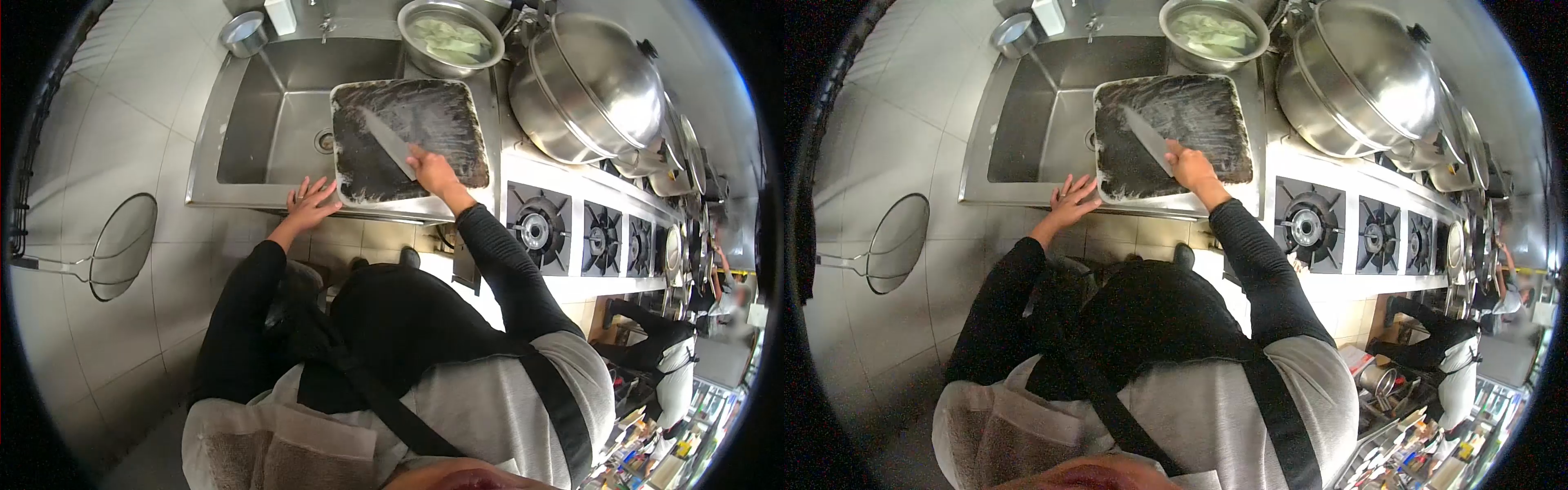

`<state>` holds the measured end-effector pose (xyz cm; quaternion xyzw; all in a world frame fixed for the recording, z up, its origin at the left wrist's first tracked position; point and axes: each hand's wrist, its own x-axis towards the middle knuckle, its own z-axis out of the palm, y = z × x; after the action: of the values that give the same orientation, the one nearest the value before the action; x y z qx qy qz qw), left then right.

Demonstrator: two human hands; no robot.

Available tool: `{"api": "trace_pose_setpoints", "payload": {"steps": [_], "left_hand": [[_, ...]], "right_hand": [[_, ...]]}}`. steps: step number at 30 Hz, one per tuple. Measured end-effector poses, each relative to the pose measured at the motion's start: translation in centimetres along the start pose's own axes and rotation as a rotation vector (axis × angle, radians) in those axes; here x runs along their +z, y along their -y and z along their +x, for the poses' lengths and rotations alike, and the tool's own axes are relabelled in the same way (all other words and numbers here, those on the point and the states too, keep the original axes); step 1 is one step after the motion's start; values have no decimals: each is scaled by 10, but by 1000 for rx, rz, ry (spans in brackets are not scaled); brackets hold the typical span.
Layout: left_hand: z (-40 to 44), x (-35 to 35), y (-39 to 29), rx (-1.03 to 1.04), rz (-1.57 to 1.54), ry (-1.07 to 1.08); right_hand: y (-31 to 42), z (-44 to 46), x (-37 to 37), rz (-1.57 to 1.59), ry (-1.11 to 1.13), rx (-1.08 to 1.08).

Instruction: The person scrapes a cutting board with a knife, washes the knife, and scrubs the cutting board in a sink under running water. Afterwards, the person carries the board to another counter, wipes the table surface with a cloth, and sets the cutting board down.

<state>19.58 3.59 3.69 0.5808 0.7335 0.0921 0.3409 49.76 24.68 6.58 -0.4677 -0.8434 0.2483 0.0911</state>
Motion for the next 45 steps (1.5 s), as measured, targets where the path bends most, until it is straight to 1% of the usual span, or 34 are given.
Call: {"api": "trace_pose_setpoints", "payload": {"steps": [2,3,4,6,8,10,12,13,16,17,18,20,22,23,24,26,27,28,29,30,32,33,34,35,36,38,39,40,42,43,45], "left_hand": [[0,2,1,3,-4,4],[-2,1,1,8,-12,1],[-2,1,1,11,-23,-9],[-4,2,1,-3,-12,-1],[-1,1,0,-5,1,5],[-2,-1,-2,-7,17,10],[-2,-4,-5,-16,39,38],[-1,-5,-6,-21,46,49],[-4,-3,-4,8,37,27],[-5,-4,-3,7,35,25],[-4,-5,-4,6,31,18],[-7,1,-7,0,36,1],[-3,5,-10,-21,63,-38],[-3,5,-9,-37,81,-65],[-6,8,-13,-61,82,-123],[-5,14,-25,-91,92,-234],[-4,13,-27,-93,103,-272],[-4,15,-30,-92,108,-308],[-5,20,-31,-93,107,-343],[-3,27,-27,-67,81,-362],[4,30,-12,-10,48,-413],[-2,22,-12,34,-13,-401],[-4,22,-3,-18,-46,-451],[-6,17,10,-69,-81,-503],[-10,13,26,-121,-116,-553],[-27,-16,58,-254,69,-528],[-33,-27,76,-312,137,-511],[-38,-35,93,-309,206,-485],[-45,-44,116,-304,342,-435],[-43,-45,119,-304,308,-385],[-49,-47,116,-283,334,-318]], "right_hand": [[-24,3,-20,25,33,4],[-45,8,-25,171,-69,234],[-48,4,-47,416,-65,460],[-53,7,-53,328,-78,444],[-31,14,-30,298,-47,414],[-19,17,-29,103,-41,223],[-11,15,-60,273,145,253],[-21,17,-66,343,121,238],[-35,30,-49,423,25,327],[-34,34,-33,366,69,309],[-19,27,-27,255,151,194],[13,15,-27,115,241,-13],[-24,32,3,13,-14,-219],[-33,46,-6,93,207,105],[-39,46,-11,207,122,262],[-38,31,-2,216,-126,169],[-35,32,20,-132,-75,40],[3,17,20,-162,47,51],[36,6,29,-100,52,25],[52,0,39,-35,57,-3],[56,7,44,25,26,-102],[56,10,44,55,10,-148],[48,12,35,106,-68,-148],[38,19,30,146,-53,-23],[38,20,32,132,-36,2],[38,22,35,103,1,51],[60,14,42,-8,47,20],[82,8,48,-121,93,-12],[110,1,67,-55,132,29],[119,0,69,-6,125,42],[109,-1,61,-39,81,1]]}}
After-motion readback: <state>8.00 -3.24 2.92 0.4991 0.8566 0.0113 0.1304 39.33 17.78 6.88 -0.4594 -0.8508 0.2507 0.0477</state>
